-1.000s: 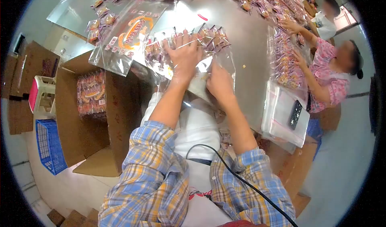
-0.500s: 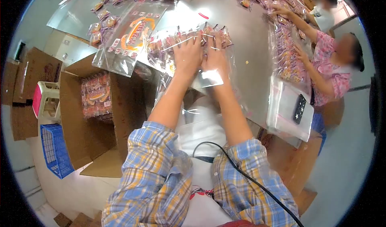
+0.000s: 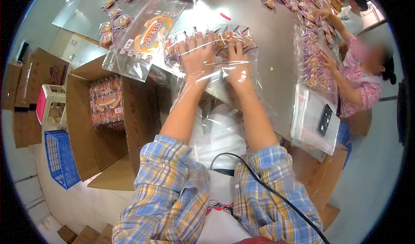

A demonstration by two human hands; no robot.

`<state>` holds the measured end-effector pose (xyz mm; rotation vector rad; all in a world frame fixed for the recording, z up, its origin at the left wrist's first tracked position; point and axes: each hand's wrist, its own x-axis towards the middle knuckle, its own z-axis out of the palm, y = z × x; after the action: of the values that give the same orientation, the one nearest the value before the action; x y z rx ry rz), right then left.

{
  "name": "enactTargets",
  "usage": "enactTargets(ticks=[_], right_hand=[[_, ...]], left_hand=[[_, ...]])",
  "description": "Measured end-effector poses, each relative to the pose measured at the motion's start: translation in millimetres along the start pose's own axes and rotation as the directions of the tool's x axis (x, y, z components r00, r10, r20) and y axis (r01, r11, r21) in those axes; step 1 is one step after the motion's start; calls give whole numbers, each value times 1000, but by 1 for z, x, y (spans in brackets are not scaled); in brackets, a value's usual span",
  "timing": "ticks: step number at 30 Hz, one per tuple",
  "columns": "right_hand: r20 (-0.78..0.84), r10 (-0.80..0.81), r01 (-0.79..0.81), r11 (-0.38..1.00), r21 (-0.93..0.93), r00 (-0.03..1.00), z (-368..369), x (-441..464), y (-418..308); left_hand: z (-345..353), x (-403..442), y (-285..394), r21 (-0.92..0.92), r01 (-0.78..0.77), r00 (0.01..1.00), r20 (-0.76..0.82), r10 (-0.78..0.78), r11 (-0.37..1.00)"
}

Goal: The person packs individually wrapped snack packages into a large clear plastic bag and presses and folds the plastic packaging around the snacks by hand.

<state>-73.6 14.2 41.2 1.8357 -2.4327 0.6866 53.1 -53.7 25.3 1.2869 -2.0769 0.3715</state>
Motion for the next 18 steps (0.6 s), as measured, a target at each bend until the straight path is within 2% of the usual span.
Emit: enactTargets(ticks=[3, 5, 7, 10, 12, 13, 15, 17, 18], right_hand=[[30, 30, -30, 1000, -2, 999, -1, 1, 1], [-184, -58, 57, 998, -12, 981, 15, 8, 10], [-196, 25, -3, 994, 112, 980, -1, 7, -5], [-119, 90, -76, 991, 114, 989, 5, 20, 2], [-78, 100, -89, 987, 130, 992, 2, 25, 5], [-147, 30, -16, 995, 97, 989, -1, 22, 2], [-25, -1, 5, 987, 158, 1000, -17, 14, 0], [-32, -7, 11, 992, 127, 999, -15, 10, 0], [-39, -9, 14, 994, 112, 999, -12, 9, 1]], left_hand=[[1, 0, 3, 20, -4, 1000, -1, 4, 1000], [0, -2, 3, 5, -22, 1000, 7, 22, 1000], [-17, 6, 7, -9, 11, 981, 192, -9, 1000], [-34, 27, 17, -22, 49, 907, 419, -35, 999], [-24, 23, 12, -143, -93, 964, 236, 125, 985], [-17, 20, 12, -196, -171, 971, 134, 199, 966], [-8, 20, 19, -139, -146, 966, 192, 171, 979], [-6, 20, 19, -104, -94, 944, 306, 122, 990], [-5, 20, 19, -88, -89, 953, 282, 111, 992]])
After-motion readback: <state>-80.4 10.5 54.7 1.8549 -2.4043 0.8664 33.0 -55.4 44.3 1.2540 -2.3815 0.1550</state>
